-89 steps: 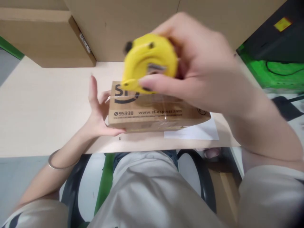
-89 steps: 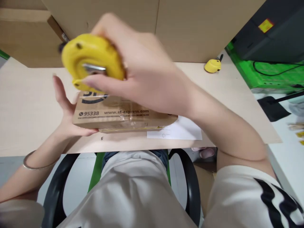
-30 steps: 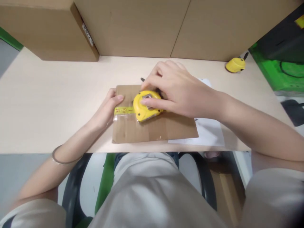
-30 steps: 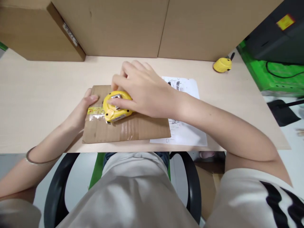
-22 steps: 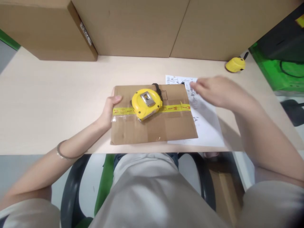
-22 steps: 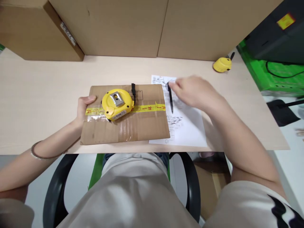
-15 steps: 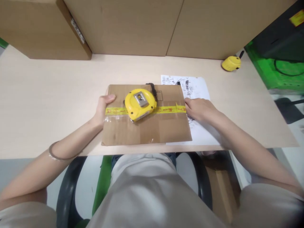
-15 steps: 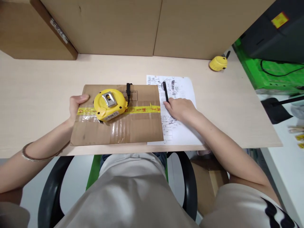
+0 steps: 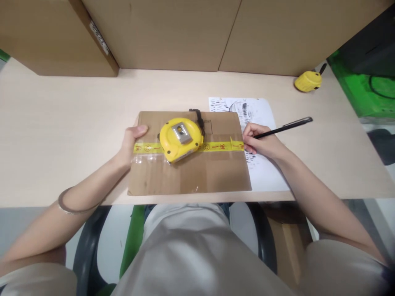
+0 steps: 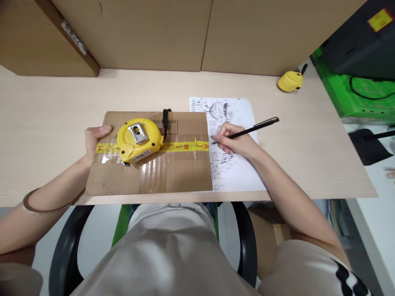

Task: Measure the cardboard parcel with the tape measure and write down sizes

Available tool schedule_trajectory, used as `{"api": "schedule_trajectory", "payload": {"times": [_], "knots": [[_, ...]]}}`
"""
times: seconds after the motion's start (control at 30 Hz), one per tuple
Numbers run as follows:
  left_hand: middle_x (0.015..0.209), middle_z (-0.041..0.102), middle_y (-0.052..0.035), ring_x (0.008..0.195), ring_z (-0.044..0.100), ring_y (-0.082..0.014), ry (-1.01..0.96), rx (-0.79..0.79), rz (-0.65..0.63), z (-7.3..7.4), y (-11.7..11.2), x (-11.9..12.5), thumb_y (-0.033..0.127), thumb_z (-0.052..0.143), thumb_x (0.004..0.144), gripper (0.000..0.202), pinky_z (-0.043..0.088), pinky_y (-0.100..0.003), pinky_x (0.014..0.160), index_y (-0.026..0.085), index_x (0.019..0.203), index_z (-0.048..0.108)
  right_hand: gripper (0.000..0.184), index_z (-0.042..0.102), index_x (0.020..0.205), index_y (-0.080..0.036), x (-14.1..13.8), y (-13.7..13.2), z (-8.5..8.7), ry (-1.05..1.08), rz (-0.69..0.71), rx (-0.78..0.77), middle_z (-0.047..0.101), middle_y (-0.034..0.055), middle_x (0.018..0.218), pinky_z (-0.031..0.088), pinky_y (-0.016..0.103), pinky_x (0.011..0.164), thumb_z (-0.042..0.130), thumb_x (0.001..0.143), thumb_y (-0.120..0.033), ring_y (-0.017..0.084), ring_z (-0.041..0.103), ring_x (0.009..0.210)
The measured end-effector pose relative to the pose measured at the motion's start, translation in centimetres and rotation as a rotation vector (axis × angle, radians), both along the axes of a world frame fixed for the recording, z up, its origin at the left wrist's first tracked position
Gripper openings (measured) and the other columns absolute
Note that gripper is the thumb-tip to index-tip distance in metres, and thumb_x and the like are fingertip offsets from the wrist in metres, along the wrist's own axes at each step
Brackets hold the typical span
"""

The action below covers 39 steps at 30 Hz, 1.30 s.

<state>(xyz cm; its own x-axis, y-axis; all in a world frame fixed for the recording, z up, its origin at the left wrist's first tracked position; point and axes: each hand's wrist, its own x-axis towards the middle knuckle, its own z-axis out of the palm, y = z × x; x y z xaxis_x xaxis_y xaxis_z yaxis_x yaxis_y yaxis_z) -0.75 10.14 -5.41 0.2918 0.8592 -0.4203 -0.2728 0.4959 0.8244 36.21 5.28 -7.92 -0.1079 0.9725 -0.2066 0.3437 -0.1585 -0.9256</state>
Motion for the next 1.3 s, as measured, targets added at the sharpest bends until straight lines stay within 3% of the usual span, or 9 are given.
{"api": "schedule_trajectory", "payload": {"times": [0.1,0.2,0.33,0.53,0.8,1.3], "knots": [[0.102,0.081,-0.0182,0.113,0.074,-0.0470,0.001,-0.037,-0.082,-0.2,0.3,-0.4,0.044,0.066,0.066,0.072,0.064,-0.059,0.093,0.008,0.127,0.062,0.043,0.054,0.071,-0.022,0.0,0.0,0.0,0.015,0.011,-0.017,0.063,-0.0005,0.057,0.042,0.022,0.038,0.092,0.067,-0.043,0.010,0.055,0.044],[0.105,0.081,-0.0191,0.117,0.072,-0.0473,0.020,0.017,-0.049,0.1,0.0,-0.1,0.043,0.065,0.066,0.073,0.064,-0.058,0.093,0.007,0.129,0.061,0.039,0.057,0.070,-0.021,0.1,0.0,0.3,0.017,0.026,-0.042,0.063,-0.0006,0.056,0.047,0.022,0.043,0.093,0.063,-0.036,0.011,0.059,0.048],[0.104,0.080,-0.0205,0.119,0.071,-0.0479,0.036,-0.013,-0.039,0.4,-0.4,0.1,0.047,0.061,0.068,0.071,0.064,-0.059,0.092,0.006,0.126,0.062,0.035,0.056,0.065,-0.020,0.0,-0.2,0.4,0.005,0.038,-0.061,0.059,-0.0017,0.050,0.042,0.021,0.041,0.089,0.064,-0.033,0.009,0.054,0.044],[0.101,0.079,-0.0207,0.116,0.071,-0.0514,0.045,-0.062,-0.116,-0.3,0.4,-0.9,0.051,0.064,0.063,0.073,0.064,-0.063,0.089,0.006,0.120,0.064,0.035,0.056,0.061,-0.020,0.0,-0.3,0.5,-0.021,0.041,-0.072,0.058,-0.0009,0.051,0.040,0.022,0.044,0.088,0.064,-0.033,0.008,0.052,0.046],[0.094,0.080,-0.0202,0.116,0.071,-0.0506,0.120,-0.077,0.017,0.9,-0.6,0.3,0.048,0.065,0.062,0.065,0.064,-0.062,0.091,0.006,0.112,0.067,0.033,0.056,0.058,-0.019,-0.3,-0.3,0.8,-0.023,0.018,-0.086,0.057,-0.0012,0.051,0.038,0.022,0.043,0.087,0.059,-0.033,0.008,0.051,0.045],[0.098,0.081,-0.0174,0.116,0.072,-0.0496,0.132,-0.036,0.015,1.2,-0.6,0.3,0.046,0.069,0.059,0.072,0.064,-0.060,0.091,0.007,0.119,0.064,0.039,0.056,0.058,-0.021,-0.1,-0.4,0.6,-0.034,-0.008,-0.077,0.056,-0.0027,0.048,0.039,0.023,0.041,0.092,0.059,-0.037,0.008,0.050,0.042]]}}
